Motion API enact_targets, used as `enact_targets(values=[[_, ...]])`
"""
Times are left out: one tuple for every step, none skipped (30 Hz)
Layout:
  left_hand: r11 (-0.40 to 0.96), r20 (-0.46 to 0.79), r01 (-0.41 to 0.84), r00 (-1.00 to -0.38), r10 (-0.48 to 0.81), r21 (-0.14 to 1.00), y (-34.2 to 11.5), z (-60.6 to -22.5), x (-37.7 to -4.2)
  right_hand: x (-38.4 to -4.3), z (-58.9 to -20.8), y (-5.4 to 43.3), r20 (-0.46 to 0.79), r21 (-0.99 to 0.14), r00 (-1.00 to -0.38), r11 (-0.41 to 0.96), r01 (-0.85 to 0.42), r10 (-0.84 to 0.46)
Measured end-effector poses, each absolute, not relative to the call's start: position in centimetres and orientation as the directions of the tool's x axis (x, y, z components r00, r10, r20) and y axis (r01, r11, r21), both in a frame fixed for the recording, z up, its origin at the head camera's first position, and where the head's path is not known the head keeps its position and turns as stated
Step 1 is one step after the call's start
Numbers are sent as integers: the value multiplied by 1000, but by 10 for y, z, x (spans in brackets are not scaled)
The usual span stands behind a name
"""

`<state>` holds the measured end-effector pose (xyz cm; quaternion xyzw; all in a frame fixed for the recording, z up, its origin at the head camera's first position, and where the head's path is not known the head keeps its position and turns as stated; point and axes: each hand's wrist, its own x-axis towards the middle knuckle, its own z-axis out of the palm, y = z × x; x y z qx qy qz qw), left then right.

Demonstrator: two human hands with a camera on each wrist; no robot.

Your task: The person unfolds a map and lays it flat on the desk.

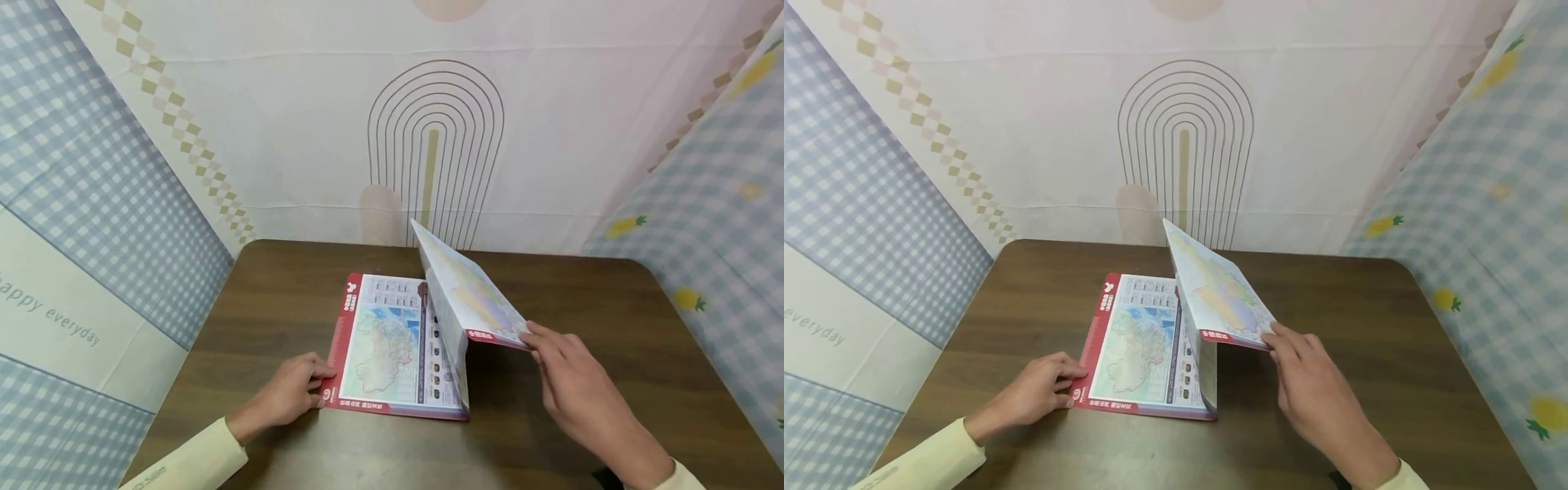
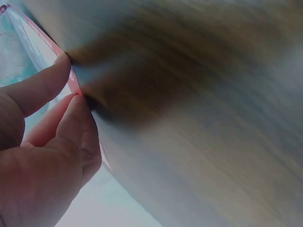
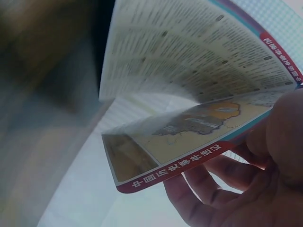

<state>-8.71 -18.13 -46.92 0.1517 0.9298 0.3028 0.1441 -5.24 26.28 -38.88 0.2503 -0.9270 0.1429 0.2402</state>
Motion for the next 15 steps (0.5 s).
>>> enact_targets(values=[[772, -176, 194, -914, 367, 605, -184, -469, -87, -51, -387, 267, 516, -144, -764, 840, -523, -387], [775, -175, 193, -915, 364, 602, -187, -469, -88, -49, -386, 271, 515, -144, -770, 848, -510, -376], [776, -178, 188, -916, 361, 602, -190, -469, -88, -47, -384, 275, 517, -142, -774, 855, -499, -366], [776, -180, 187, -916, 360, 603, -194, -468, -89, -45, -383, 279, 519, -141, -777, 861, -489, -356], [773, -183, 180, -916, 357, 608, -197, -468, -89, -44, -383, 283, 523, -137, -779, 868, -478, -346], [770, -187, 173, -916, 355, 614, -201, -468, -89, -42, -382, 287, 530, -130, -778, 875, -467, -337], [767, -190, 166, -917, 352, 619, -205, -468, -89, -40, -382, 291, 540, -124, -774, 879, -461, -330], [762, -191, 160, -917, 350, 628, -209, -469, -88, -39, -382, 295, 551, -115, -770, 884, -452, -322], [757, -190, 153, -919, 346, 636, -214, -469, -87, -37, -382, 299, 561, -105, -764, 889, -446, -317], [751, -189, 147, -920, 342, 643, -219, -469, -86, -36, -383, 303, 571, -97, -759, 893, -440, -312], [745, -188, 140, -922, 338, 652, -224, -469, -86, -36, -383, 306, 581, -87, -753, 897, -434, -308], [743, -184, 139, -924, 335, 654, -229, -469, -85, -35, -384, 310, 591, -78, -747, 900, -429, -305], [742, -180, 139, -926, 333, 656, -234, -469, -85, -35, -385, 313, 598, -70, -742, 902, -427, -305], [740, -179, 137, -927, 330, 658, -238, -469, -85, -34, -386, 316, 600, -58, -739, 905, -422, -306], [744, -180, 132, -929, 324, 655, -242, -470, -84, -34, -387, 320, 601, -51, -738, 907, -417, -306]])
